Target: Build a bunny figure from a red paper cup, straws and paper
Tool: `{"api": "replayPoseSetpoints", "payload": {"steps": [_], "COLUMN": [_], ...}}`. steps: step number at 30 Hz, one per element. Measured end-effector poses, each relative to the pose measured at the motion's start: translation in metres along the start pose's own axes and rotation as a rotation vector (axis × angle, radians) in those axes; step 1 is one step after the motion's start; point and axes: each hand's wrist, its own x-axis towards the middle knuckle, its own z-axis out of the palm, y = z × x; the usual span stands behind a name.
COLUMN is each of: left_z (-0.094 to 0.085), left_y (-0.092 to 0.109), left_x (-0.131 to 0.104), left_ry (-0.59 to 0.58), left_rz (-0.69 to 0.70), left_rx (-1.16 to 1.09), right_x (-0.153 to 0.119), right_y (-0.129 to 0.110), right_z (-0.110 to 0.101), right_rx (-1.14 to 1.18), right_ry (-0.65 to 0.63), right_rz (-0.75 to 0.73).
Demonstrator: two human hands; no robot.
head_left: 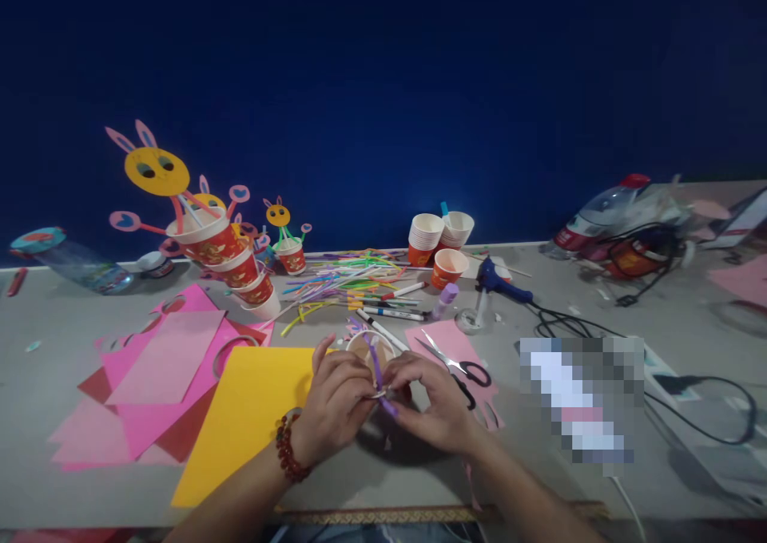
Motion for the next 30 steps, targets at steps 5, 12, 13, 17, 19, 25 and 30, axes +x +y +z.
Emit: {"api": "replayPoseSetpoints", "payload": {"steps": [5,12,13,17,19,25,30], "left_z": [-0.0002,0.0003,0.0001,-0.0005,-0.0004,0.0007,0.0014], "left_y": [0.0008,0.0003,0.0004,0.0005,-0.0001,-0.0012,-0.0002], "left_x": [-0.0002,-0.0002,0.0,0.0002,-0.0003,-0.0014,-0.001], "left_ry": [-0.013,-0.028,-0.035,-0.037,-0.041,-0.057,-0.059], "left_rz": [-0.015,-0.021,-0.024,-0.017,-0.018,-0.029,-0.032], "left_rx": [0.028,0.035,0.036,0.032,0.026,0.039,0.064], "right_x": [-0.0031,-0.005,-0.0047,-0.0026,-0.0011,0.0028,0.0044], "right_y": [0.0013,0.0046,0.0049,0.0056,0.0057,0.0066,0.0094], "right_z": [0.0013,0.002,0.0019,0.0008,0.0002,-0.0019,-0.003], "right_rx": [0.033,0.068,0.065,0.017,-0.016,-0.055,-0.159], "right_ry": [-0.004,-0.007,-0.004,-0.008,-0.019,-0.026,-0.026], "right_rz": [0.069,0.097,0.095,0.039,0.019,-0.017,-0.102]}}
